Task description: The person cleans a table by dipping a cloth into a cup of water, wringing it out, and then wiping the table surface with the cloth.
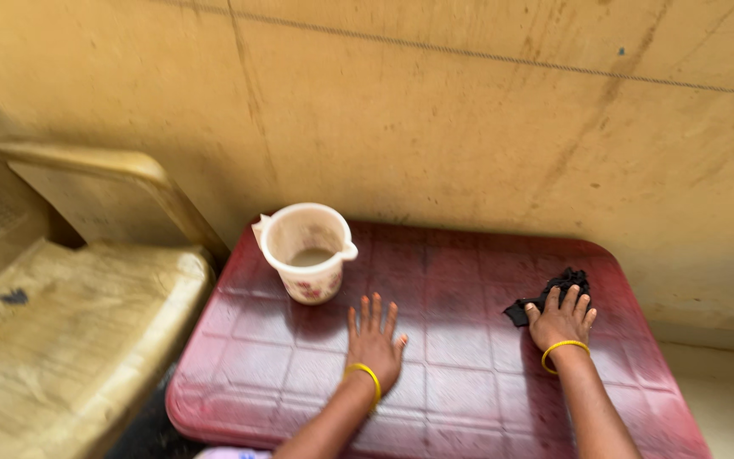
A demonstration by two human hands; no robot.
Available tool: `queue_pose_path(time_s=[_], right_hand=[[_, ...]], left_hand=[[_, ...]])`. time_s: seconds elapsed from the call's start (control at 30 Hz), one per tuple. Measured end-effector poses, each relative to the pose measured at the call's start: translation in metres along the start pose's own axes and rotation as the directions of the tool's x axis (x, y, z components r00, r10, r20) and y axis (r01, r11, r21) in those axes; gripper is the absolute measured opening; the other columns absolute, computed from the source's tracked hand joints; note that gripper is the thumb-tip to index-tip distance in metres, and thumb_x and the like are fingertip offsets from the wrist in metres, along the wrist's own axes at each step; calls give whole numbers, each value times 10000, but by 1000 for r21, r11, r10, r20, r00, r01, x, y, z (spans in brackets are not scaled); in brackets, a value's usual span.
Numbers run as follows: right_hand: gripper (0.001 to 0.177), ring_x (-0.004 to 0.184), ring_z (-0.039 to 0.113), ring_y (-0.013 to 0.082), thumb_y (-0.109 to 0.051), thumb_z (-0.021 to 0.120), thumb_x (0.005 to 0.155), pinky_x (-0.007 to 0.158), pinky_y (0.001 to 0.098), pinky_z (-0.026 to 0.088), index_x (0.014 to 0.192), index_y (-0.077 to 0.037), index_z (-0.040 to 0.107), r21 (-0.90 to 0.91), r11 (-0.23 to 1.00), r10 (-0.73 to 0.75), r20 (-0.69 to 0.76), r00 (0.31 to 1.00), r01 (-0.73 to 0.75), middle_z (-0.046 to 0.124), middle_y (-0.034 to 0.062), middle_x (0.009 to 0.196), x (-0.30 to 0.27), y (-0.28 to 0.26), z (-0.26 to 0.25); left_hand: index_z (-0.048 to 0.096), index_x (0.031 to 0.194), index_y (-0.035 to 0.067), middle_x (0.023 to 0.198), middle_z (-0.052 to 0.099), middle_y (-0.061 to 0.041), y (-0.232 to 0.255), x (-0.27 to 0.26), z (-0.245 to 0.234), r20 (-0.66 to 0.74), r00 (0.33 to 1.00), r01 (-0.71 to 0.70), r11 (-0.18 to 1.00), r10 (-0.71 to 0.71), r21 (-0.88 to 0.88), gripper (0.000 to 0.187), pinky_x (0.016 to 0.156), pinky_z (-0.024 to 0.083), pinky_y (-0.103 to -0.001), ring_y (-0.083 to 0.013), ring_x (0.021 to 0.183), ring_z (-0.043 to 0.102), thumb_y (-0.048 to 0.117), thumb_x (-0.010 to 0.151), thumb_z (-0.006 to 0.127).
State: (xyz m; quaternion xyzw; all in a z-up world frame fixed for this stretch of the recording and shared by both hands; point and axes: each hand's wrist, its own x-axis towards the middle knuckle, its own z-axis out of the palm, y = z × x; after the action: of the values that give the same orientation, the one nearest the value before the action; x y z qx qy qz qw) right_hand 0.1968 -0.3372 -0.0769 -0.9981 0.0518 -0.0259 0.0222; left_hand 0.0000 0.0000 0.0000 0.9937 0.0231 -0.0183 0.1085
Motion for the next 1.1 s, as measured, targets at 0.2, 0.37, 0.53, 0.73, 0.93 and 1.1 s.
queue_pose_path(time_s=[0.2,0.37,0.53,0.73,0.93,1.1], right_hand=[[601,1497,292,434,-441,608,932,1197,549,291,1453,-159,513,90,917,-382,-79,921,389,322,211,1620,30,-153,-25],[582,1432,311,428,-301,708,873,1168,503,265,1402,-107,563,312,510,-799,-173,576,802,392,218,1533,-16,-303,-39],[461,1358,440,390,-230,695,891,1124,461,367,1306,-45,622,328,314,-886,-236,399,891,507,201,1456,-40,-331,-40],[479,1275,528,374,-289,683,895,1106,449,417,1309,-51,645,187,477,-809,-288,513,859,570,189,1402,19,-220,-44],[566,1382,468,366,-466,536,965,1168,455,357,1335,-48,630,-22,859,-504,-211,838,511,509,189,1499,72,-40,-52],[636,1355,499,421,-491,510,1003,1141,499,409,1472,-67,576,-60,981,-194,-202,960,186,526,241,1492,110,70,-47]], left_hand=[[143,1603,69,1678,-42,-244,0,-3,-11,68,998,-10,997,15,-81,666,1215,-88,-566,-406,1550,-95,402,1052,313],[153,1606,30,1673,3,-267,1,-4,-19,100,995,-5,996,13,-85,687,1217,-77,-580,-432,1552,-81,383,1052,350],[166,1602,38,1673,31,-241,1,-2,-18,113,994,2,997,6,-73,683,1222,-71,-579,-423,1560,-71,377,1045,369],[140,1578,74,1655,-17,-244,-11,8,26,-158,984,-76,996,82,43,677,1207,-51,-563,-384,1528,-60,410,1018,318],[174,1532,57,1616,46,-247,-18,14,48,-584,772,-165,966,253,199,649,1224,-16,-576,-387,1511,-18,425,1003,249],[66,1618,89,1682,-96,-223,-4,8,5,256,966,29,998,-41,50,682,1221,-109,-550,-379,1554,-156,419,1053,256]])
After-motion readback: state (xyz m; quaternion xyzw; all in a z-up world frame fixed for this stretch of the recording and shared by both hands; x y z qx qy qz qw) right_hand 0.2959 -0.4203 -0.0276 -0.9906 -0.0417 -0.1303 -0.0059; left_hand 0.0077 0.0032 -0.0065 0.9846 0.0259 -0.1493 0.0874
